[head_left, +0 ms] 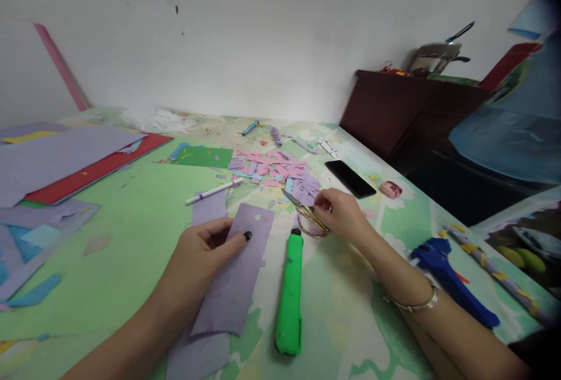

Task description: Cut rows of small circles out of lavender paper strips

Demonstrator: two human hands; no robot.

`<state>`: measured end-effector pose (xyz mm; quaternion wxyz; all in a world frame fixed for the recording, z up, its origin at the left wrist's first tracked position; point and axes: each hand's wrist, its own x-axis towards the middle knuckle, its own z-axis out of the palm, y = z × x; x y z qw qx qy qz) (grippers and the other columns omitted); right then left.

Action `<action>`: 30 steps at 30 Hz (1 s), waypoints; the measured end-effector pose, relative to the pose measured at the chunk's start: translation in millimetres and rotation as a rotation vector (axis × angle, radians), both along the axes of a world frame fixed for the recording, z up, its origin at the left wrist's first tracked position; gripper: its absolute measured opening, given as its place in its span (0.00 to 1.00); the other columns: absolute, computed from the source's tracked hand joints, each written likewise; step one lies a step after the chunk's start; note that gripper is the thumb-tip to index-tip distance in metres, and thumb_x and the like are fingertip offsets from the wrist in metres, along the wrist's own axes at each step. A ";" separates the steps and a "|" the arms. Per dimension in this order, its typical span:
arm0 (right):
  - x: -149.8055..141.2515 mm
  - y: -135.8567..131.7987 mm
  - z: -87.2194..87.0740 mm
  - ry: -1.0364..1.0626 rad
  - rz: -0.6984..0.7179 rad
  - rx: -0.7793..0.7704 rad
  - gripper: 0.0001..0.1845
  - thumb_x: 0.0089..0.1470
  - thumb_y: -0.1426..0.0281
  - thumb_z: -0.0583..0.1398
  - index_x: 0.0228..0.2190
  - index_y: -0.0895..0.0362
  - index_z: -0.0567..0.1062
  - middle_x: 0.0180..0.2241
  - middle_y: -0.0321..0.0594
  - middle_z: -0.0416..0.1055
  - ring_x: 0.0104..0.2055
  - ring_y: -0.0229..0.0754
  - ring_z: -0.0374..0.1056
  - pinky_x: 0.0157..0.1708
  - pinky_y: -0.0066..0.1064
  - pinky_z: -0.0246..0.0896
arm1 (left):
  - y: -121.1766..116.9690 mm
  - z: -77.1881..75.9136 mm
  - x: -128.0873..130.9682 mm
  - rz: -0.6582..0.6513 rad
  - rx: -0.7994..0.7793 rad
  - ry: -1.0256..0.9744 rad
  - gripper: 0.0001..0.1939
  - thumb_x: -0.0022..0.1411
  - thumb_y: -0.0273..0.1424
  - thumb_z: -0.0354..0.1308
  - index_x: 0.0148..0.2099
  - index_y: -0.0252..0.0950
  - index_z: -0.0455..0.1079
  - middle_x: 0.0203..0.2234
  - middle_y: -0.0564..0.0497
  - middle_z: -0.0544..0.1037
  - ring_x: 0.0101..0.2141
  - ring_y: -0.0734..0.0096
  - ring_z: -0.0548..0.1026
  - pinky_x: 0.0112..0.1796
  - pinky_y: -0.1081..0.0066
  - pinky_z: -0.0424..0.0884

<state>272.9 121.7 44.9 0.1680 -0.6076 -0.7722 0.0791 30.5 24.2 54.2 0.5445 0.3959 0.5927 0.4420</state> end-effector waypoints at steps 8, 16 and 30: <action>-10.4 -11.5 -1.2 -0.086 0.042 -0.151 0.14 0.44 0.73 0.60 0.36 0.61 0.71 0.25 0.41 0.72 0.26 0.41 0.63 0.23 0.28 0.46 | -1.0 -5.2 -0.7 -0.035 -0.035 -0.091 0.18 0.48 0.39 0.67 0.42 0.39 0.77 0.27 0.50 0.81 0.21 0.69 0.75 0.19 0.74 0.68; 0.8 -15.0 3.5 0.264 0.128 -0.265 0.25 0.43 0.74 0.60 0.46 0.57 0.66 0.26 0.35 0.72 0.24 0.36 0.64 0.22 0.25 0.51 | 0.8 4.5 -3.5 -0.054 -0.083 -0.062 0.15 0.47 0.37 0.67 0.39 0.37 0.78 0.23 0.50 0.81 0.20 0.69 0.75 0.19 0.76 0.69; 2.6 -33.5 24.2 0.280 0.691 0.243 0.14 0.46 0.64 0.68 0.33 0.60 0.75 0.23 0.35 0.66 0.24 0.33 0.58 0.24 0.26 0.53 | 5.4 21.6 -21.8 -0.372 -0.114 0.116 0.06 0.45 0.34 0.61 0.26 0.38 0.77 0.17 0.56 0.76 0.17 0.75 0.71 0.18 0.79 0.62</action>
